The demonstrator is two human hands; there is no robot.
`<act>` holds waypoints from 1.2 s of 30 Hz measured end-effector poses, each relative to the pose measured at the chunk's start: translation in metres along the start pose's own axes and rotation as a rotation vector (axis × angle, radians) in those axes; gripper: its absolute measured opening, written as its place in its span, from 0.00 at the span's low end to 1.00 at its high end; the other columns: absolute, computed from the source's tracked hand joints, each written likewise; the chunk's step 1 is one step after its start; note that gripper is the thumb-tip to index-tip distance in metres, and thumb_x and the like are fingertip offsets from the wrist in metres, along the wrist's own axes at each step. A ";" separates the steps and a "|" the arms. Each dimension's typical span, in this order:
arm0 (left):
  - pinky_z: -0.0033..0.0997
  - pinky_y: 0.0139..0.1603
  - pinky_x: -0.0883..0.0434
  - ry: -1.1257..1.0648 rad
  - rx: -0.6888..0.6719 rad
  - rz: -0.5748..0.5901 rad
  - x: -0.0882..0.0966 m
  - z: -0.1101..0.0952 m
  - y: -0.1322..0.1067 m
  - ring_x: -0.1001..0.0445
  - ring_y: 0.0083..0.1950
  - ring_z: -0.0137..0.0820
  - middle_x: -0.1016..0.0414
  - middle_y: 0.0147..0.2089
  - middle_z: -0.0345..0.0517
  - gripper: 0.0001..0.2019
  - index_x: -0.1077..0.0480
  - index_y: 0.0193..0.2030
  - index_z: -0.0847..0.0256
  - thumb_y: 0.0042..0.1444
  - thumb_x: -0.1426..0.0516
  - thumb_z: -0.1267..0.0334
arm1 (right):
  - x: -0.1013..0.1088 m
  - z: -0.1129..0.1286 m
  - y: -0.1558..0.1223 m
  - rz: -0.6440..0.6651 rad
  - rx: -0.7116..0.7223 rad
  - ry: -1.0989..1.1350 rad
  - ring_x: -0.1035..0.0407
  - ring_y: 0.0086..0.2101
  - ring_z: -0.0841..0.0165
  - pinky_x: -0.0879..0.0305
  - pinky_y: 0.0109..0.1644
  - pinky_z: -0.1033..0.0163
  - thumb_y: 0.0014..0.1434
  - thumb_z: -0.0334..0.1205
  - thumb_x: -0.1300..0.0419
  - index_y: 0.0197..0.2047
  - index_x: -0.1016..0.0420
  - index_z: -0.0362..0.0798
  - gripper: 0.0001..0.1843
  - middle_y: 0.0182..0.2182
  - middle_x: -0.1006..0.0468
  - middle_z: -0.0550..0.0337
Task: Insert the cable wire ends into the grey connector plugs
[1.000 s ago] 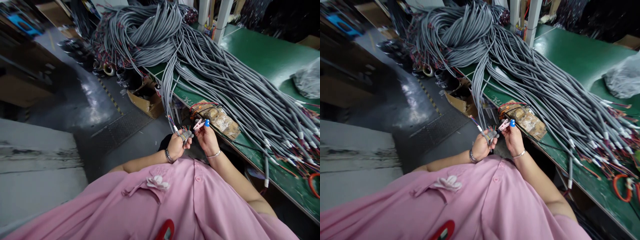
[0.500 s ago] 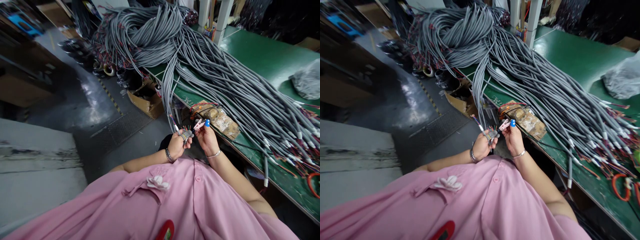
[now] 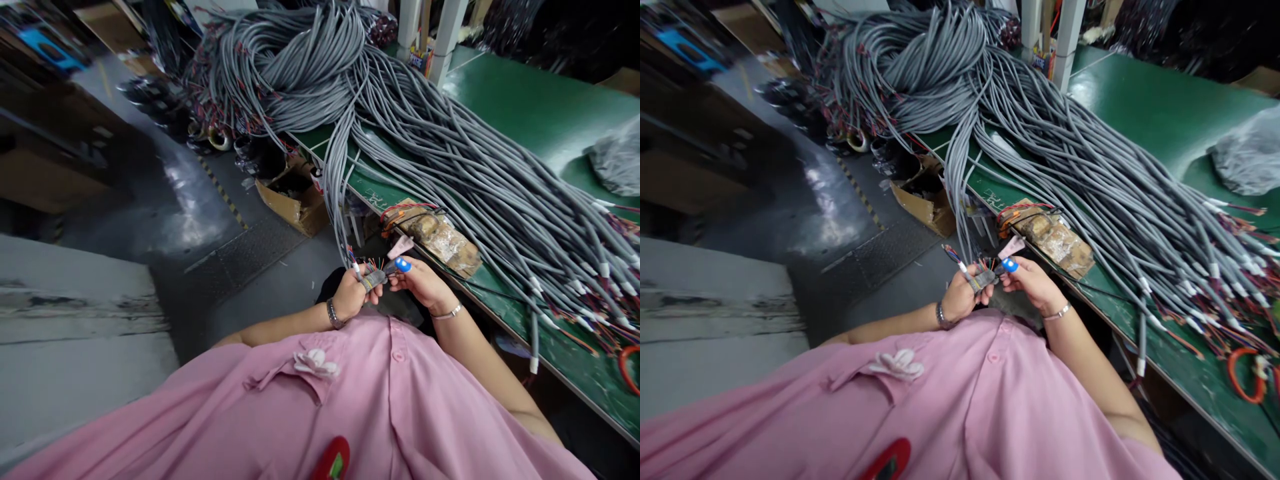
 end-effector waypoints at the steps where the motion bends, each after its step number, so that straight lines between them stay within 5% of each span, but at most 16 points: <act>1: 0.21 0.14 0.47 0.034 -0.005 0.017 -0.001 0.000 0.000 0.32 0.16 0.23 0.28 0.21 0.41 0.17 0.33 0.28 0.64 0.54 0.40 0.50 | -0.001 0.003 -0.001 -0.002 0.016 -0.039 0.33 0.25 0.74 0.33 0.32 0.66 0.50 0.54 0.32 0.32 0.26 0.46 0.19 0.25 0.27 0.63; 12: 0.20 0.16 0.43 0.195 0.198 0.375 -0.036 0.015 -0.011 0.31 0.16 0.23 0.27 0.20 0.43 0.18 0.34 0.24 0.65 0.49 0.36 0.52 | -0.011 0.018 -0.004 -0.024 0.169 -0.238 0.36 0.25 0.73 0.37 0.33 0.65 0.51 0.50 0.32 0.31 0.26 0.46 0.16 0.25 0.26 0.64; 21: 0.21 0.14 0.47 0.023 0.062 0.011 0.000 0.005 0.003 0.32 0.16 0.23 0.28 0.21 0.41 0.19 0.33 0.27 0.64 0.51 0.39 0.48 | 0.009 -0.009 -0.014 -0.094 0.077 -0.016 0.31 0.29 0.70 0.30 0.33 0.63 0.52 0.59 0.36 0.38 0.26 0.48 0.22 0.32 0.25 0.58; 30: 0.22 0.15 0.46 0.029 0.053 0.090 -0.010 0.006 0.000 0.32 0.16 0.23 0.28 0.21 0.40 0.19 0.32 0.30 0.64 0.49 0.38 0.47 | -0.014 0.019 -0.014 -0.162 0.289 -0.191 0.38 0.24 0.73 0.39 0.29 0.65 0.53 0.50 0.34 0.30 0.28 0.49 0.14 0.23 0.29 0.64; 36: 0.21 0.15 0.46 -0.069 -0.005 -0.074 0.007 0.003 0.002 0.33 0.16 0.22 0.29 0.20 0.39 0.18 0.34 0.28 0.64 0.50 0.38 0.49 | -0.017 0.020 -0.014 -0.167 0.316 -0.151 0.38 0.24 0.71 0.38 0.29 0.63 0.52 0.51 0.34 0.29 0.28 0.50 0.14 0.23 0.28 0.63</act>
Point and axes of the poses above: each hand's wrist, its own y-axis towards the middle knuckle, its own x-axis out of the back of the hand, z = x × y, the point moved 9 cm from there along y, towards the middle knuckle
